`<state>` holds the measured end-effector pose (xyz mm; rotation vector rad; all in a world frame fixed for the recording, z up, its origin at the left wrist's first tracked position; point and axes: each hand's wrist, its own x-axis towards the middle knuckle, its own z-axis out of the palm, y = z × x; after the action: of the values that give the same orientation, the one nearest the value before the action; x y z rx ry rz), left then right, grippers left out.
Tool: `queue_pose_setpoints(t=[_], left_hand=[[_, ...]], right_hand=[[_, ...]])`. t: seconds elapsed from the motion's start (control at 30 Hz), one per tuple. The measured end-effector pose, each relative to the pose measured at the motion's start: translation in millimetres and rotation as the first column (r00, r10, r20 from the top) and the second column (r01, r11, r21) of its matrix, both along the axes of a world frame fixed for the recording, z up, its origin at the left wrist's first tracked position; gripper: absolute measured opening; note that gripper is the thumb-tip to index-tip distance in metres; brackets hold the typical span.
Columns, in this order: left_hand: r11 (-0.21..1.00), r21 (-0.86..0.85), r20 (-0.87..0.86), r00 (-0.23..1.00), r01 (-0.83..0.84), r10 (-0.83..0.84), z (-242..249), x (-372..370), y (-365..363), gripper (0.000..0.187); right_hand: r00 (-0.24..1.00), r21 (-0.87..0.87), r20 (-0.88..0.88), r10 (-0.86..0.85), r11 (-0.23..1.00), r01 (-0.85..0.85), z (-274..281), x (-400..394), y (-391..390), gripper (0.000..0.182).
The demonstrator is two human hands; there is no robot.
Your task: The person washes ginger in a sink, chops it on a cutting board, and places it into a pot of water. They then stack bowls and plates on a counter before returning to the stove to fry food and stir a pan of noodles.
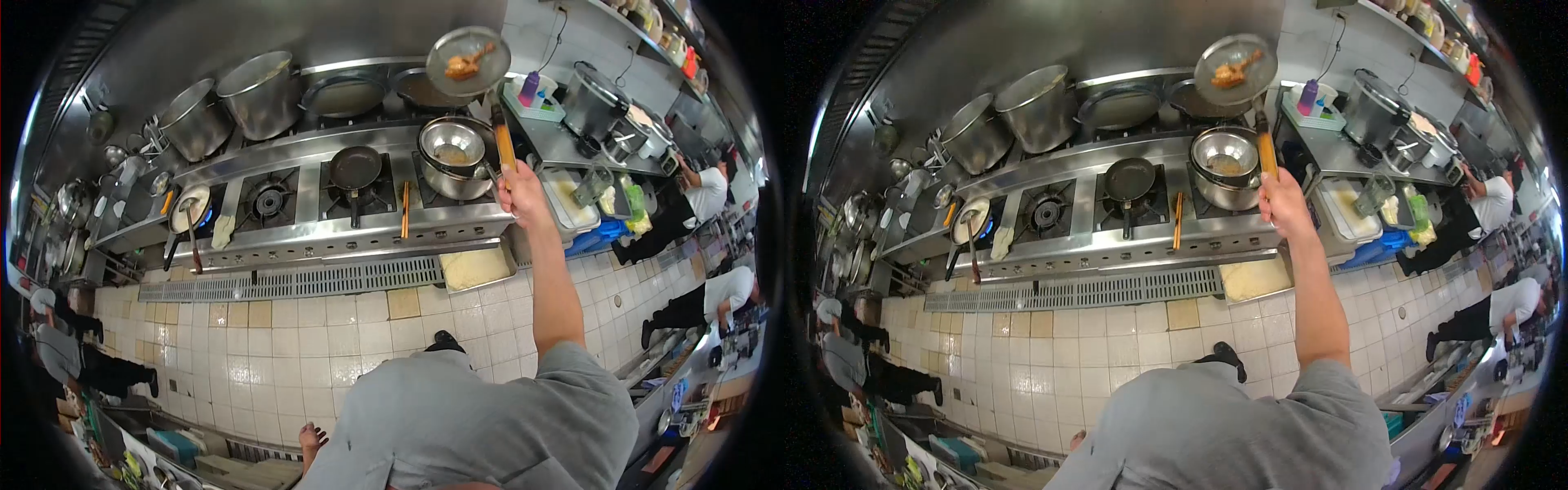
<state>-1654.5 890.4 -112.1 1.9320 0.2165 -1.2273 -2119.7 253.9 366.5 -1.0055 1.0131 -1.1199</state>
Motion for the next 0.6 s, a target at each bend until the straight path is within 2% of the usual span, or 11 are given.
queue_pose_setpoints(t=[0.07, 0.13, 0.17, 0.2, 0.27, 0.33, 0.4, 0.47, 0.53, 0.6], left_hand=[[1.0, 0.008, -0.008, 1.0, -0.018, 0.018, 16.7, 4.5, -6.0, 0.041], [0.999, -0.047, -0.057, 0.998, -0.013, 0.01, -43.2, 14.7, 16.6, 0.038], [0.994, -0.105, -0.122, 0.992, -0.042, 0.03, -54.4, 15.6, 21.1, 0.036], [0.992, -0.086, -0.031, 0.995, 0.092, -0.095, -55.3, 12.6, 28.4, 0.033], [0.942, 0.003, 0.157, 0.93, 0.335, -0.331, -57.9, 6.1, 43.2, 0.028], [0.894, 0.1, 0.199, 0.872, 0.436, -0.448, -59.9, 3.9, 56.3, 0.028], [0.878, 0.129, 0.198, 0.855, 0.462, -0.479, -54.1, 3.2, 62.1, 0.028], [0.871, 0.142, 0.198, 0.849, 0.47, -0.491, -50.7, 5.0, 69.0, 0.028], [0.879, 0.148, 0.198, 0.857, 0.454, -0.476, -49.0, 7.8, 78.9, 0.028], [0.894, 0.155, 0.203, 0.872, 0.42, -0.445, -52.3, 8.4, 95.1, 0.028]], right_hand=[[0.959, -0.196, -0.26, -0.115, 0.978, 0.064, -8.2, -0.1, -22.7, 0.013], [0.944, -0.209, -0.292, -0.152, 0.974, 0.092, -7.7, 9.8, -35.2, 0.014], [0.965, -0.147, -0.222, -0.142, 0.983, 0.111, -10.0, 14.4, -37.5, 0.015], [0.979, -0.078, -0.151, -0.135, 0.989, 0.124, -17.6, 19.3, -37.5, 0.015], [0.98, 0.104, 0.18, -0.08, 0.993, 0.061, -46.2, 32.2, -35.1, 0.015], [0.863, 0.217, 0.5, -0.077, 0.975, -0.038, -76.6, 46.6, -21.1, 0.015], [0.75, 0.288, 0.652, -0.113, 0.951, -0.108, -116.5, 57.6, -14.0, 0.016], [0.725, 0.32, 0.671, -0.154, 0.943, -0.095, -161.8, 65.6, -9.3, 0.019], [0.854, 0.251, 0.52, -0.037, 0.962, -0.111, -202.8, 67.1, -13.0, 0.021], [0.838, 0.316, 0.528, -0.141, 0.948, -0.04, -190.3, 73.7, -3.9, 0.02]])
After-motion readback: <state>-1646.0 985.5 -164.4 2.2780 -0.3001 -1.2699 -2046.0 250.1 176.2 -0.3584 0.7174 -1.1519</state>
